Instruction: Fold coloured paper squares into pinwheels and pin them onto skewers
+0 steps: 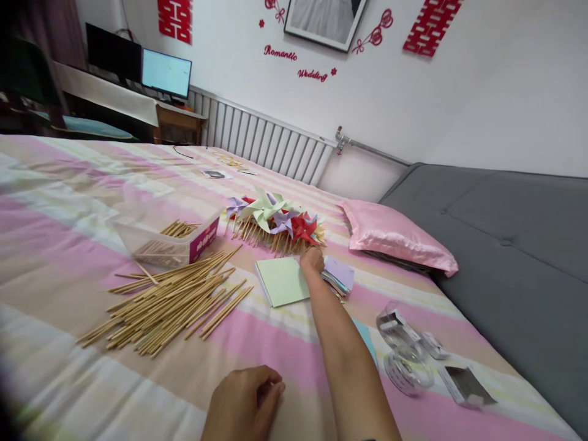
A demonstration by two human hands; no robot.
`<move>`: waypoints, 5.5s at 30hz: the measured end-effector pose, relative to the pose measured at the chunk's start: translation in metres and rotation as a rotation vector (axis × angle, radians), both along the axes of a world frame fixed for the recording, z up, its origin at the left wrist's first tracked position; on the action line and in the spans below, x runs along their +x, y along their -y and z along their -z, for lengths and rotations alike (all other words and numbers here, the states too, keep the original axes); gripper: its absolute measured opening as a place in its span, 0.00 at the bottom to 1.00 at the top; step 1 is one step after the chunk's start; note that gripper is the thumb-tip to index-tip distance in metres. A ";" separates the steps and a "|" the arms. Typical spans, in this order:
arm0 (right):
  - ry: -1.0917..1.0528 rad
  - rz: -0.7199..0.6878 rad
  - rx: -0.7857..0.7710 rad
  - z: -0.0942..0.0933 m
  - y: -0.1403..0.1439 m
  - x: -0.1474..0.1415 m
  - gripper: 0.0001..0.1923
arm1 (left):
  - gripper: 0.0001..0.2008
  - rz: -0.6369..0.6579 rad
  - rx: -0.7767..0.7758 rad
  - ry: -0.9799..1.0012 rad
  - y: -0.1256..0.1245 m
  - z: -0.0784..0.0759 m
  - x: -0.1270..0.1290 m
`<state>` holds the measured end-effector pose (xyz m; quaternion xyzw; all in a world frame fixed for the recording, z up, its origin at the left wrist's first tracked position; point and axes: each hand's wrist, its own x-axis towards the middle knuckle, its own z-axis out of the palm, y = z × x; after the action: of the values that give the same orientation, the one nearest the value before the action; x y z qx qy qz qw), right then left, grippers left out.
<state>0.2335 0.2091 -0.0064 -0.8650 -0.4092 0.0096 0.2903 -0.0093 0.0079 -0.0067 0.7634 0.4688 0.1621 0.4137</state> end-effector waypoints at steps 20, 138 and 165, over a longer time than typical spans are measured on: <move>-0.073 0.076 0.257 -0.049 0.238 0.007 0.13 | 0.14 0.008 0.130 -0.095 0.000 -0.004 0.006; -0.178 -0.148 0.018 0.029 0.262 0.057 0.24 | 0.15 -0.056 0.274 -0.071 0.007 0.008 0.017; -0.177 -0.163 0.038 0.028 0.261 0.058 0.23 | 0.15 -0.050 0.271 -0.089 0.008 0.006 0.017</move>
<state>0.2915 -0.0521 -0.0348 -0.8188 -0.4513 0.1015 0.3400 0.0073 -0.0006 -0.0130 0.8067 0.4795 0.2004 0.2814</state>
